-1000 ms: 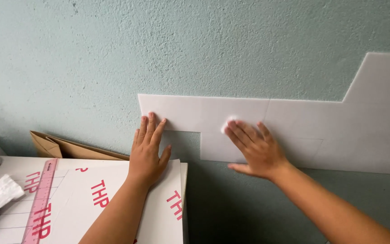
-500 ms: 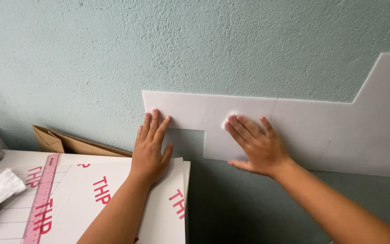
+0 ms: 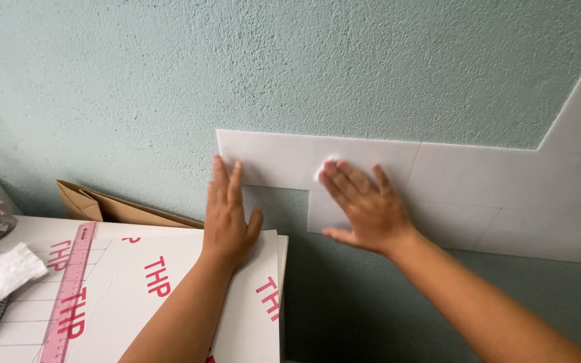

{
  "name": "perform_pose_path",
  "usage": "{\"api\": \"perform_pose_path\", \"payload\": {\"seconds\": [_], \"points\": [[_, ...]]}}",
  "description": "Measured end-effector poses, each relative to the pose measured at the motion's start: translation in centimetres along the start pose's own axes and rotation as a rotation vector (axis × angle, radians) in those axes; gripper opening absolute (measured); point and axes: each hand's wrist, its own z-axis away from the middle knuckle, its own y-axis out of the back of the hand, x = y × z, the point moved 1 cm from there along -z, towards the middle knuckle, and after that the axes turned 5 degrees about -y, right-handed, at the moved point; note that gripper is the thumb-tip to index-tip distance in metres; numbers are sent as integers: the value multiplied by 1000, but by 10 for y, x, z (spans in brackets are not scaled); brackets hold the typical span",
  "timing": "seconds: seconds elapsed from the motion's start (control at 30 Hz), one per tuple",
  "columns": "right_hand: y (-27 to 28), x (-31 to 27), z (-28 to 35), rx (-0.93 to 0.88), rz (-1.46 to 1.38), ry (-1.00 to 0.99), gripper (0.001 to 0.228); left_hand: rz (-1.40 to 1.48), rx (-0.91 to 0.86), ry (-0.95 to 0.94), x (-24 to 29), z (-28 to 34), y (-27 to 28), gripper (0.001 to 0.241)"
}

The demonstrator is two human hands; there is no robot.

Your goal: Cleaning and pressing down white panels applied to a wall using a cloth to ensure adhesion and cleanliness.

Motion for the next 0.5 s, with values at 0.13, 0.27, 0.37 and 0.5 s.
{"api": "perform_pose_path", "payload": {"seconds": [0.13, 0.27, 0.37, 0.5], "points": [[5, 21, 21, -16, -14, 57, 114, 15, 42, 130, -10, 1, 2, 106], [15, 43, 3, 5, 90, 11, 111, 15, 5, 294, -9, -3, 1, 111], [9, 27, -27, 39, 61, -49, 114, 40, -22, 328, -5, -3, 4, 114], [-2, -17, -44, 37, -15, -22, 125, 39, -36, 316, -7, -2, 9, 112]]}}
